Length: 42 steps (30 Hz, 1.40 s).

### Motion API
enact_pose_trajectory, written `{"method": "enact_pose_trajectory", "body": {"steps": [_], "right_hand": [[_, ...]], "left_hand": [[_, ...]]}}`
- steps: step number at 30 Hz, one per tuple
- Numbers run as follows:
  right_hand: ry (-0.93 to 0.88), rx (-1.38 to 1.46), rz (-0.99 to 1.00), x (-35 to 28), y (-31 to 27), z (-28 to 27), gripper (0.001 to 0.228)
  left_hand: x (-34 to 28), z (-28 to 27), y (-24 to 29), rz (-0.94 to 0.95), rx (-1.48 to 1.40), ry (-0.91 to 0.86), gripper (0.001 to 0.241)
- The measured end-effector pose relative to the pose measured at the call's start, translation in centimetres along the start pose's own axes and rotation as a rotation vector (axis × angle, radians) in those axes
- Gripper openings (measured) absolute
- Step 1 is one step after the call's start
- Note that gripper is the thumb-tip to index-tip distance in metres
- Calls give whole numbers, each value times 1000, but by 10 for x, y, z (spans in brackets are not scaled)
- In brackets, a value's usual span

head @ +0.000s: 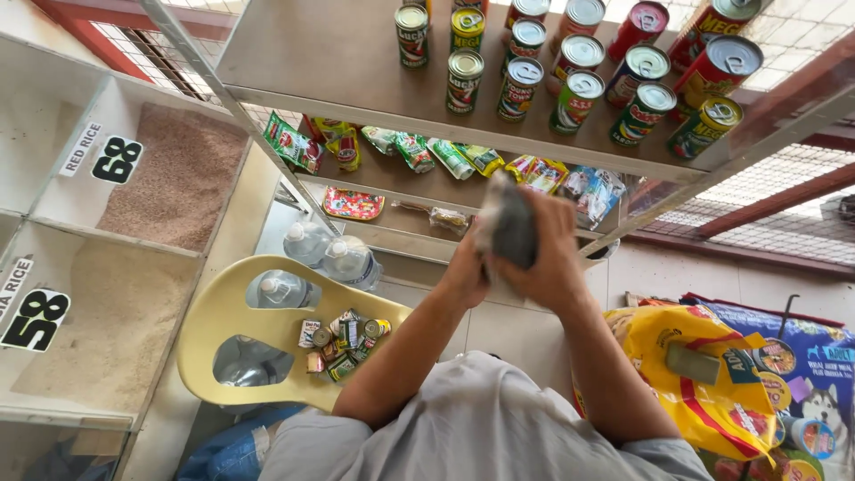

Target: Wiping dust off canned goods with a cloth and placing them methodically on a store shelf.

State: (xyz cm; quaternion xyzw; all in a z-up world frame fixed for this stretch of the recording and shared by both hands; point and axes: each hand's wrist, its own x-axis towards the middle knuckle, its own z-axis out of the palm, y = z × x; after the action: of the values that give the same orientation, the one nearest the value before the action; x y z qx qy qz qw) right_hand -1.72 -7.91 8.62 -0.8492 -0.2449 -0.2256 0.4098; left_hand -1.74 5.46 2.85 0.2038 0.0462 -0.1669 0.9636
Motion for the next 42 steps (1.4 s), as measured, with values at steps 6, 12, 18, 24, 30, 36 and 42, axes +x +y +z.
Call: {"method": "enact_pose_trajectory", "body": {"steps": [6,12,18,24,30,36,42], "right_hand": [[-191,23,-172,-1,-18,10,115],[233,24,-8,-4,1,44,83],[229,-223,-104,-23,-33,59,89],[371,-83,140,-52,-29,47,84],[619,258,502,-43,-37,24,65],[859,952,669,-47,-39,8,26],[896,1343,685,-93,10,25,31]], "left_hand": [[13,-56,13,-7,21,-44,60],[1,-56,19,-3,306,-80,66],[-4,-51,26,-26,245,-12,63],[-27,-11,8,-85,455,-217,77],[-36,18,17,174,1093,-552,75],[-28,57,18,301,1099,-412,51],[12,4,-37,-414,65,-54,58]]}}
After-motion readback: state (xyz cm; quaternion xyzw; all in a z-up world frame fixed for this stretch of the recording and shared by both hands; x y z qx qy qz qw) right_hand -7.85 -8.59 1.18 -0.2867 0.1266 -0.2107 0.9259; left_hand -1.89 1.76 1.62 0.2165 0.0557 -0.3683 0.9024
